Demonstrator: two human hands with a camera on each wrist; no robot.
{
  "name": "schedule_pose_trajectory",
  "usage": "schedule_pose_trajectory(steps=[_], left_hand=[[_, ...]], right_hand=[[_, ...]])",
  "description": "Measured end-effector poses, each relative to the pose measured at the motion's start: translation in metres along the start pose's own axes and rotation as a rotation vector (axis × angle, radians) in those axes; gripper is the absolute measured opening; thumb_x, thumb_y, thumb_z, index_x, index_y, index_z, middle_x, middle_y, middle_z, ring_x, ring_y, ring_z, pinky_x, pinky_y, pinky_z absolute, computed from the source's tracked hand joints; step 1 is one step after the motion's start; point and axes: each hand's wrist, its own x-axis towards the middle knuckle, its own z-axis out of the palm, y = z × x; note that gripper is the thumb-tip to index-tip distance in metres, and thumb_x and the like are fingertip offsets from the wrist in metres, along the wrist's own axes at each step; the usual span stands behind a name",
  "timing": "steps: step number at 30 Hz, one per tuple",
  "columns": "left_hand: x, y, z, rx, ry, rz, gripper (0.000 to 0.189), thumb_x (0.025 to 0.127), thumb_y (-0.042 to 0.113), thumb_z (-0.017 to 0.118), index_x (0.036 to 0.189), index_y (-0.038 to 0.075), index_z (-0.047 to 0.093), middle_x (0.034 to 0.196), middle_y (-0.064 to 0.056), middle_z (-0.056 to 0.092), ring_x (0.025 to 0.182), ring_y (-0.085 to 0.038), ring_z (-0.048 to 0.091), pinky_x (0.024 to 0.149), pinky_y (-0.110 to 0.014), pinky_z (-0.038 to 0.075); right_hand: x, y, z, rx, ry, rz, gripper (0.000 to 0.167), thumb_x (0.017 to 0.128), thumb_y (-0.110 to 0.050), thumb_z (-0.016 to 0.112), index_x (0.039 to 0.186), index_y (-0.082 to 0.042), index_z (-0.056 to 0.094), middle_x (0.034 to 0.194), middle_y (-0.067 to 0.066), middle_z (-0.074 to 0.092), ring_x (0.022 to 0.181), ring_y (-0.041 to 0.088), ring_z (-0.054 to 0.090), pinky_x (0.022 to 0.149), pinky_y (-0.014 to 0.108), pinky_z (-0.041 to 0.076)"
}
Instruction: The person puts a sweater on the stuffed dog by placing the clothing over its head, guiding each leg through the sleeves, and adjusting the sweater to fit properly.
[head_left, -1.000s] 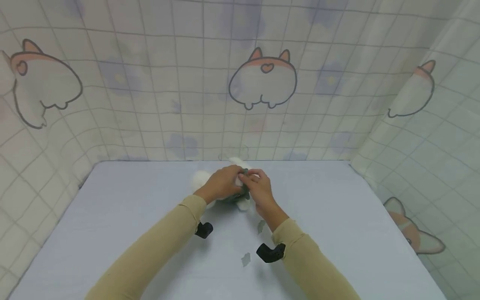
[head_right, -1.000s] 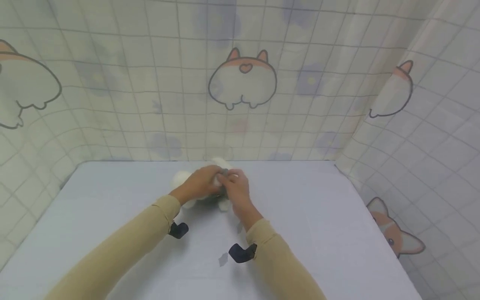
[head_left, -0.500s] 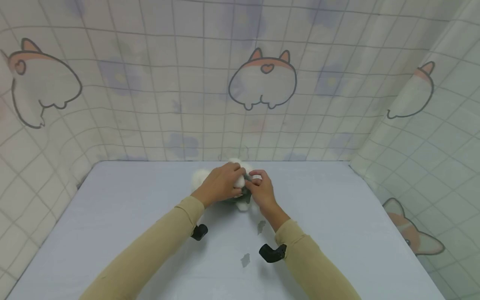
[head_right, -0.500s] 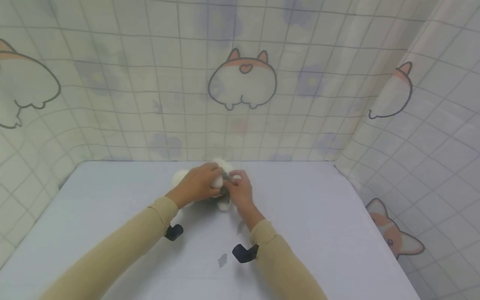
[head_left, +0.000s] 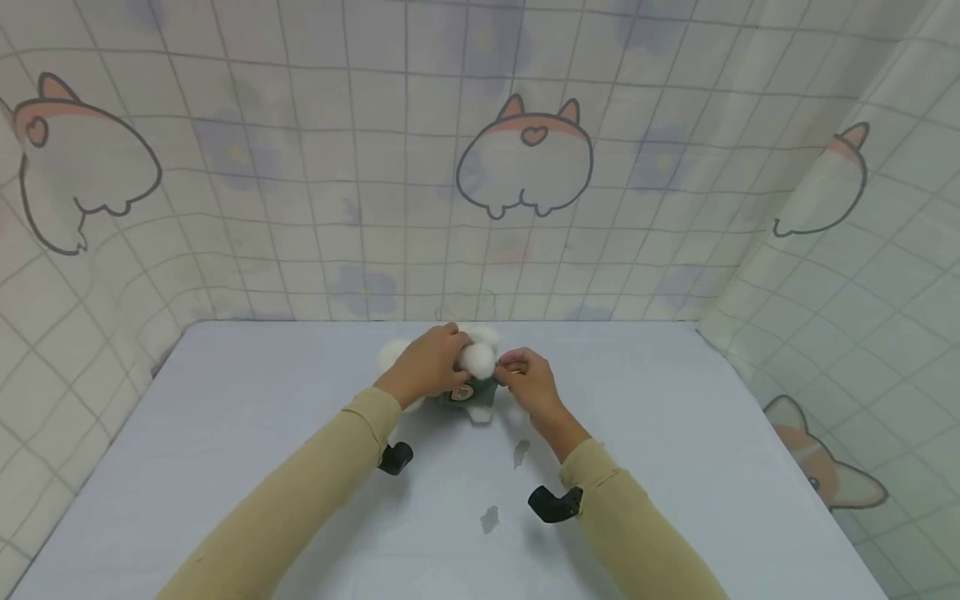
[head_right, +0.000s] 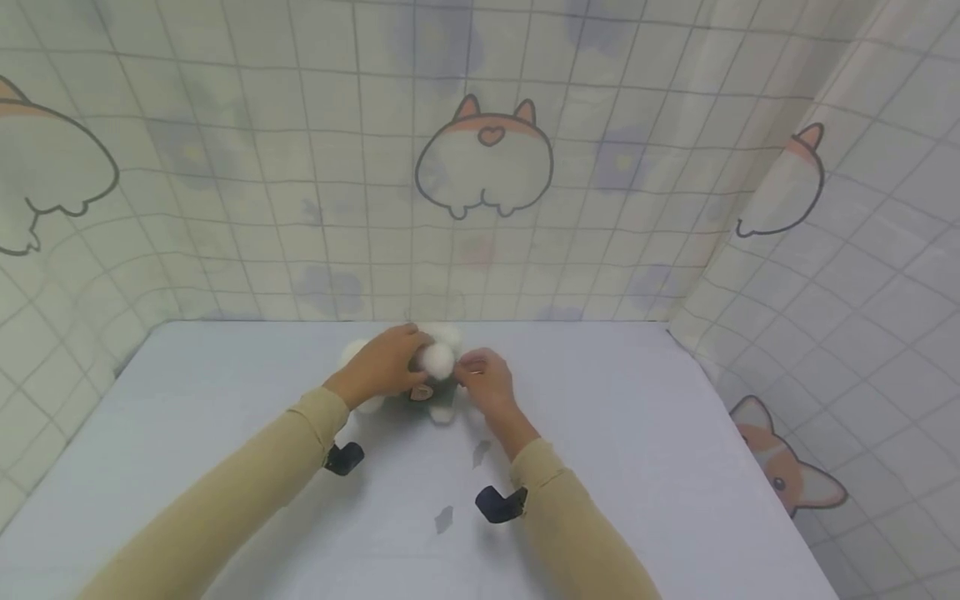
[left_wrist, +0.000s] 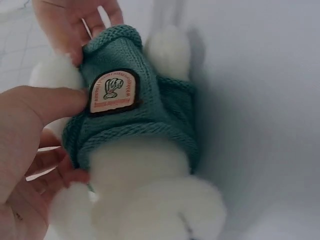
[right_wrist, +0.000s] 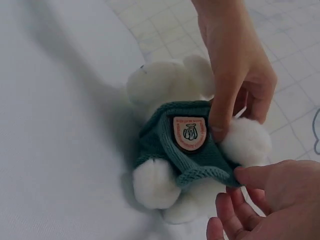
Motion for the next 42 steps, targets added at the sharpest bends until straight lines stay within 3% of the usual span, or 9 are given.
schedule_pose_trajectory(steps=[7,13,17,20,25,29,34,38,42], left_hand=[[-0.007,-0.021,0.003,-0.155,0.063,-0.009,0.047,0.086,0.034,0.073,0.123,0.008,0.062,0.119,-0.007,0.061,0.110,-0.023,0.058,0.099,-0.040,0.048],[-0.018,-0.034,-0.004,-0.229,0.106,-0.038,0.049,0.088,0.035,0.070,0.130,0.013,0.058,0.137,-0.008,0.054,0.131,-0.030,0.047,0.110,-0.052,0.037],[-0.025,-0.046,-0.004,-0.202,0.139,-0.083,0.059,0.086,0.042,0.070,0.136,0.014,0.052,0.143,-0.008,0.048,0.135,-0.031,0.042,0.110,-0.058,0.032],[-0.030,-0.056,-0.001,-0.223,0.129,-0.138,0.073,0.085,0.048,0.069,0.144,0.014,0.042,0.150,-0.011,0.039,0.138,-0.033,0.037,0.109,-0.061,0.032],[-0.040,-0.073,0.010,-0.404,0.094,-0.260,0.101,0.078,0.052,0.075,0.153,0.013,0.021,0.157,-0.015,0.024,0.141,-0.036,0.031,0.111,-0.058,0.032],[-0.042,-0.083,0.023,-0.540,0.077,-0.343,0.113,0.073,0.050,0.080,0.154,0.010,0.013,0.153,-0.021,0.027,0.138,-0.037,0.034,0.113,-0.055,0.031],[-0.041,-0.081,0.033,-0.608,0.099,-0.363,0.108,0.074,0.035,0.082,0.153,0.007,0.014,0.145,-0.024,0.035,0.130,-0.039,0.042,0.108,-0.056,0.036],[-0.039,-0.072,0.032,-0.599,0.177,-0.377,0.100,0.074,0.025,0.079,0.152,0.008,0.018,0.144,-0.023,0.034,0.126,-0.038,0.043,0.105,-0.056,0.039],[-0.036,-0.057,0.027,-0.585,0.282,-0.421,0.096,0.076,0.028,0.075,0.151,0.013,0.018,0.148,-0.017,0.029,0.125,-0.036,0.044,0.103,-0.054,0.041]], right_hand=[[-0.003,-0.009,-0.002,-0.105,-0.110,-0.134,0.048,0.084,-0.013,0.073,0.128,-0.017,0.054,0.128,0.007,0.058,0.112,0.030,0.058,0.084,0.035,0.052],[-0.003,-0.015,0.001,-0.223,-0.113,-0.223,0.066,0.083,-0.024,0.076,0.140,-0.032,0.044,0.135,0.002,0.051,0.111,0.025,0.058,0.080,0.034,0.052],[0.000,-0.019,0.004,-0.290,-0.085,-0.269,0.059,0.086,-0.024,0.074,0.138,-0.027,0.047,0.141,0.001,0.047,0.109,0.024,0.058,0.082,0.036,0.052],[0.003,-0.023,0.006,-0.317,-0.060,-0.294,0.050,0.086,-0.021,0.073,0.132,-0.020,0.051,0.144,0.001,0.046,0.109,0.025,0.058,0.083,0.038,0.052],[0.005,-0.027,0.009,-0.365,-0.036,-0.318,0.042,0.086,-0.018,0.074,0.123,-0.016,0.055,0.138,0.003,0.054,0.110,0.026,0.057,0.086,0.039,0.050],[0.004,-0.029,0.010,-0.419,-0.041,-0.345,0.041,0.085,-0.016,0.074,0.123,-0.014,0.056,0.131,0.006,0.058,0.112,0.027,0.056,0.090,0.041,0.050],[0.000,-0.027,0.006,-0.449,-0.049,-0.361,0.042,0.084,-0.014,0.074,0.124,-0.012,0.059,0.128,0.009,0.058,0.111,0.027,0.056,0.093,0.042,0.049],[-0.001,-0.025,0.003,-0.481,-0.046,-0.358,0.042,0.084,-0.017,0.074,0.124,-0.012,0.060,0.125,0.009,0.059,0.106,0.026,0.056,0.090,0.041,0.049],[-0.002,-0.024,-0.001,-0.514,-0.014,-0.385,0.042,0.083,-0.017,0.074,0.122,-0.011,0.061,0.119,0.010,0.060,0.105,0.025,0.056,0.090,0.042,0.050]])
